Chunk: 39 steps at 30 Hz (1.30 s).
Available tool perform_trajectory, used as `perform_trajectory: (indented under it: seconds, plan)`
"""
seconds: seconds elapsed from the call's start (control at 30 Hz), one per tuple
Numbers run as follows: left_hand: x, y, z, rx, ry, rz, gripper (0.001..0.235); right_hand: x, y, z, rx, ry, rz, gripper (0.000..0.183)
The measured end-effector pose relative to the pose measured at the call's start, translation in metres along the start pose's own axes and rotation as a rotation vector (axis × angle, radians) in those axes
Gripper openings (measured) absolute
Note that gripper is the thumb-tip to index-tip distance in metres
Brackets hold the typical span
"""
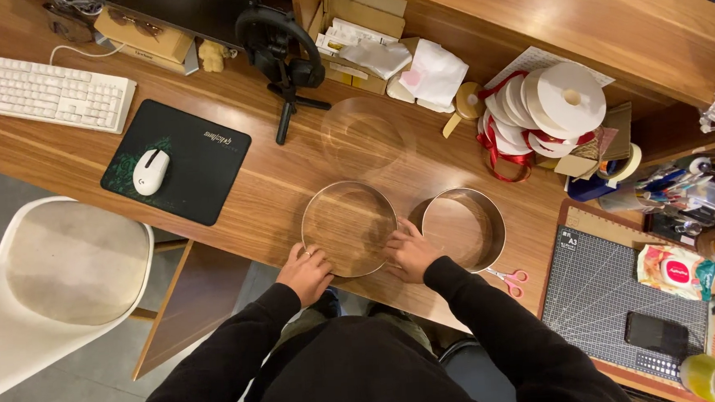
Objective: Preparing metal cake rings by applying adhesive tape to the inner surface.
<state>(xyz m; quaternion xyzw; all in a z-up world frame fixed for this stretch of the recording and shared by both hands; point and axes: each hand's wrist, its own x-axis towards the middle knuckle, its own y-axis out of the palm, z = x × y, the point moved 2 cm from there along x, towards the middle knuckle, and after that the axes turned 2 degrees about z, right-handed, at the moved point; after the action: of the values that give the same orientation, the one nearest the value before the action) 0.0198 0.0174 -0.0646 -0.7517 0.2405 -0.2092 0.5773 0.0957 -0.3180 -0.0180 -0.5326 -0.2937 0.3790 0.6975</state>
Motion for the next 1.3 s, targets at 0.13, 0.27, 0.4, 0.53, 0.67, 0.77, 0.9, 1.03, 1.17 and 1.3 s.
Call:
perform_trajectory:
  seconds: [0.13,0.27,0.4,0.53,0.67,0.77,0.9,1.03,1.17,1.3]
  plan:
    - [0.002,-0.015,-0.002,-0.006,-0.030,0.067,0.025,-0.001,0.002,0.002,-0.026,0.013,0.045,0.037]
    - [0.004,-0.026,-0.004,0.026,-0.037,0.079,0.032,0.009,-0.015,0.013,0.060,0.041,0.051,0.051]
    - [0.003,0.000,0.005,0.050,0.000,0.076,0.026,0.029,-0.034,0.003,0.060,0.178,-0.050,0.058]
    - [-0.004,0.025,0.020,0.063,0.025,0.034,0.018,0.060,-0.015,-0.052,-0.043,0.409,-0.106,0.057]
    - [-0.020,0.005,0.039,0.082,-0.006,0.073,0.011,0.118,-0.042,-0.073,-0.153,0.531,-0.170,0.036]
    - [-0.034,0.000,0.067,0.099,-0.052,0.124,0.011,0.146,-0.057,-0.093,-0.204,0.802,-0.068,0.084]
    - [-0.045,-0.020,0.099,0.188,-0.153,0.226,0.016,0.152,-0.061,-0.122,-0.177,1.028,0.059,0.036]
    - [-0.042,-0.066,0.110,0.193,-0.336,0.456,0.054,0.126,0.045,-0.207,0.014,1.030,0.085,0.042]
    - [-0.045,-0.085,0.097,0.131,-0.273,0.206,0.084,0.076,-0.019,-0.147,0.215,1.048,-0.100,0.023]
    - [-0.014,-0.100,0.045,0.032,-0.229,-0.141,0.068,-0.032,-0.071,-0.052,0.206,1.038,-0.448,0.033]
